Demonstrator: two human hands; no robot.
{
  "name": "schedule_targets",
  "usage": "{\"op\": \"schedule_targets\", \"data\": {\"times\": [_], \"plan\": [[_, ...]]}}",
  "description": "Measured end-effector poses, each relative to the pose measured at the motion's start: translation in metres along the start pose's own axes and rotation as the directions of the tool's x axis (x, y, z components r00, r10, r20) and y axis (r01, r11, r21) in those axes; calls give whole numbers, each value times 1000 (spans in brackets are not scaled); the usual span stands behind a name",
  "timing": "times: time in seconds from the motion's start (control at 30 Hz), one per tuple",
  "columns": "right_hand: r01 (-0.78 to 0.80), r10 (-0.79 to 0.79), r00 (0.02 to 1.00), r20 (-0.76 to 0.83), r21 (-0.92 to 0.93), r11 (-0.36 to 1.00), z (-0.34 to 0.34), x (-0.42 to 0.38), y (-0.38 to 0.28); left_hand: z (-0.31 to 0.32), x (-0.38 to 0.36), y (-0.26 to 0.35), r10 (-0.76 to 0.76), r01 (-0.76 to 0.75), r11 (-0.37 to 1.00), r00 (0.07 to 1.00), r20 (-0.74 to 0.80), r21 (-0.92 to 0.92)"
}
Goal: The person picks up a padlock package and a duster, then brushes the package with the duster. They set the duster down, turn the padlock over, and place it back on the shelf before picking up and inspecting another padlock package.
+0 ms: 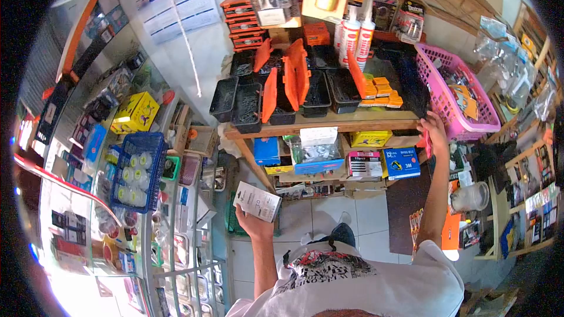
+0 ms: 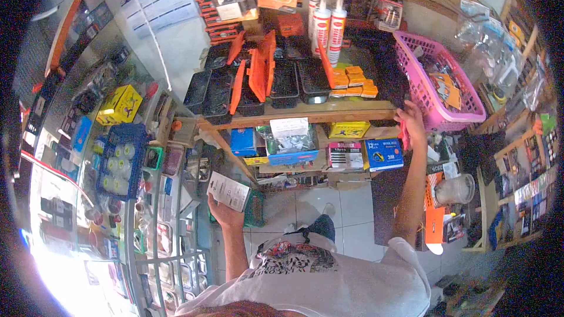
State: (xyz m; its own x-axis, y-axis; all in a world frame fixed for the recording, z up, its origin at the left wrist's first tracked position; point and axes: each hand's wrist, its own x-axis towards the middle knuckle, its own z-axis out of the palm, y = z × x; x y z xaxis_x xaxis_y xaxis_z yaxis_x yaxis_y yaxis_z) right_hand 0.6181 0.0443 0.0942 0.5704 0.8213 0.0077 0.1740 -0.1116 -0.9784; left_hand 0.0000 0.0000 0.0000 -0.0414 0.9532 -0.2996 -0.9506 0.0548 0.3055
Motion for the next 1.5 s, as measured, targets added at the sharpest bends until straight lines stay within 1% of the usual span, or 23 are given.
{"op": "schedule_targets", "data": {"times": [0.07, 0.17, 0.23, 0.27, 0.3, 0.37, 0.4, 0.47, 0.5, 0.57, 0.6, 0.67, 0.77, 0.8, 0.93, 1.0, 1.07, 1.1, 1.13, 1.2, 1.27, 1.33, 1.5], "plan": [[230, -277, 956, -101, -333, 915, -5, 10, 24, 0, -8, -3, 3, -3, 1000, 1000, -22, 1], [456, -671, 730, -131, -638, 620, 65, -86, -61, 10, -17, 6, -9, 9, 1000, 996, -91, -10], [497, -514, 857, 33, -318, 808, 102, -116, -75, 14, -8, -2, -4, 17, 995, 992, -128, 103], [441, -427, 896, 124, -123, 889, 128, -136, -69, 18, -6, -5, -5, 30, 985, 989, -148, 169], [116, -155, 941, 302, 143, 983, 154, -147, -51, 41, -14, -8, -44, 83, 972, 983, -179, 220], [290, -152, 686, 712, -75, 954, 200, -188, -49, 50, -13, -20, -152, 188, 964, 971, -186, 190], [33, 11, 585, 811, -37, 999, 219, -209, -36, 55, -12, -30, -192, 200, 955, 980, -60, 217], [-426, 178, 351, 919, -13, 904, 258, -235, -9, 75, -13, -46, -260, 203, 934, 950, 170, 296], [-501, 134, 337, 932, 57, 864, 269, -249, -10, 88, -18, -50, -292, 191, 918, 918, 268, 348], [-641, 44, 323, 945, 185, 745, 278, -273, -12, 82, 11, -68, -201, -75, 906, 789, 580, 416], [-653, 17, 354, 935, 234, 720, 280, -275, -5, 85, 17, -70, -227, -59, 874, 828, 513, 482], [-666, -41, 418, 908, 336, 666, 287, -267, 8, 95, 25, -71, -213, -256, 788, 740, 638, 560], [-643, 53, 439, 897, 272, 716, 270, -267, -20, 113, 29, -72, -259, -494, 624, 601, 756, 606], [-678, 78, 470, 879, 303, 670, 265, -268, -29, 122, 27, -72, -290, -543, 564, 575, 765, 622], [-686, -239, 384, 892, 449, 572, 247, -255, -31, 140, 44, -97, -312, -763, 356, 447, 839, 539], [-591, -211, 473, 855, 486, 643, 234, -248, -49, 168, 38, -102, -297, -820, 345, 366, 882, 457], [-424, -281, 539, 794, 544, 724, 225, -233, -63, 185, 28, -101, -391, -643, 479, 453, 801, 598], [-336, -255, 620, 742, 544, 769, 218, -230, -79, 193, 24, -100, -435, -538, 529, 493, 753, 657], [-248, -235, 694, 681, 532, 810, 206, -234, -107, 206, 18, -93, -505, -322, 599, 559, 658, 733], [-83, -287, 776, 562, 542, 836, 187, -230, -147, 250, -13, -79, -481, -314, 611, 582, 656, 727], [83, -422, 785, 453, 598, 797, 174, -216, -178, 280, -15, -76, -338, -577, 636, 389, 857, 513], [295, -565, 775, 285, 627, 721, 167, -208, -218, 312, -27, -73, -264, -684, 627, 264, 928, 373], [533, -708, 700, 87, 596, 600, 162, -185, -290, 389, -57, -77, -127, -721, 625, 285, 950, 300]]}}
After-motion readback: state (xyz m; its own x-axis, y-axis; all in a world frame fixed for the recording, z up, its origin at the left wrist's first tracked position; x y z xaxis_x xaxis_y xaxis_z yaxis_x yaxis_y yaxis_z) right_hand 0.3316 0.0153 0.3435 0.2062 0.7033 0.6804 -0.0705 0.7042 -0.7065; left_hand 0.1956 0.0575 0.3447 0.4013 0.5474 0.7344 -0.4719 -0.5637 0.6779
